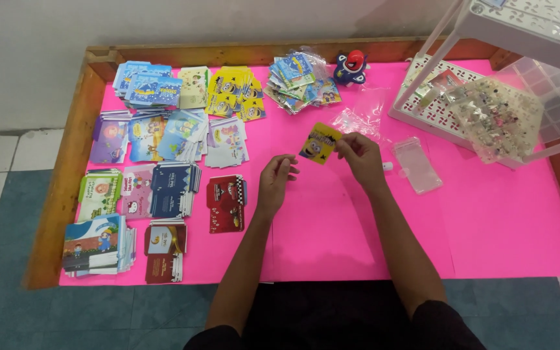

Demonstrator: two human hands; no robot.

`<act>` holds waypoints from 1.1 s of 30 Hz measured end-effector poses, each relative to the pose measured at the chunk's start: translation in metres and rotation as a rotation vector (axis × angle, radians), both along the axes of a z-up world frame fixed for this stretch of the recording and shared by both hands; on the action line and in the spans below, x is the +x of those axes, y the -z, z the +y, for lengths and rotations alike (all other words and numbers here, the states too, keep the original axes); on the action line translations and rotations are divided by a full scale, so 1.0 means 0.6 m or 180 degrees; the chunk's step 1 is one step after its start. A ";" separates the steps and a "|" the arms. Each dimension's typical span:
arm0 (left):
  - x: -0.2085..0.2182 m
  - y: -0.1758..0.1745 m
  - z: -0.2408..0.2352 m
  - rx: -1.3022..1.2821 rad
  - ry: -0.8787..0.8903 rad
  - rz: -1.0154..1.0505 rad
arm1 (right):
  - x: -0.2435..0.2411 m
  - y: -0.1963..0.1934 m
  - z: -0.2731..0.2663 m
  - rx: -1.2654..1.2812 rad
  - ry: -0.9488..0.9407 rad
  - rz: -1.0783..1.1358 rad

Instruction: The person is manually packaging small printed cards or stickers into individual clear plastic sleeves.

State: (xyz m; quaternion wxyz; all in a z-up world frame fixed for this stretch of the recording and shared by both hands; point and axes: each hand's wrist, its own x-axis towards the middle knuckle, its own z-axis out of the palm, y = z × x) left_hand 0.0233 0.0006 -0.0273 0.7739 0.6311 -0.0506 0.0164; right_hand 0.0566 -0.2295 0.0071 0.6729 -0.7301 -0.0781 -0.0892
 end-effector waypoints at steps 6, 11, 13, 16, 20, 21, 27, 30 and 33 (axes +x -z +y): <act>0.001 0.005 0.001 0.0139 0.0079 0.0065 | 0.133 -0.042 0.044 0.0115 0.0285 -0.0030; -0.001 0.008 0.005 0.0216 0.0128 0.0049 | 0.258 -0.029 0.083 0.0267 0.0379 0.0180; -0.001 0.006 0.004 0.0258 0.0137 0.0005 | 0.304 -0.004 0.090 0.0216 0.0495 0.0377; 0.001 0.007 0.006 0.0268 0.0118 -0.0091 | 0.357 0.042 0.096 0.0089 0.0570 0.0794; 0.000 0.004 0.007 0.0276 0.0155 -0.0049 | 0.357 0.038 0.109 0.0036 0.0722 0.1054; 0.000 0.004 0.006 0.0267 0.0175 -0.0026 | 0.349 0.025 0.113 0.0139 0.0744 0.1103; -0.002 -0.002 0.008 0.0447 0.0273 -0.0118 | 0.321 0.051 0.080 -0.0506 0.0329 0.0213; 0.001 -0.009 0.011 0.0516 0.0303 -0.0145 | 0.185 -0.016 0.098 -0.0115 0.0076 -0.0128; 0.007 -0.023 0.011 0.0771 0.0278 -0.0234 | 0.074 -0.004 0.081 -0.0024 -0.0008 -0.0121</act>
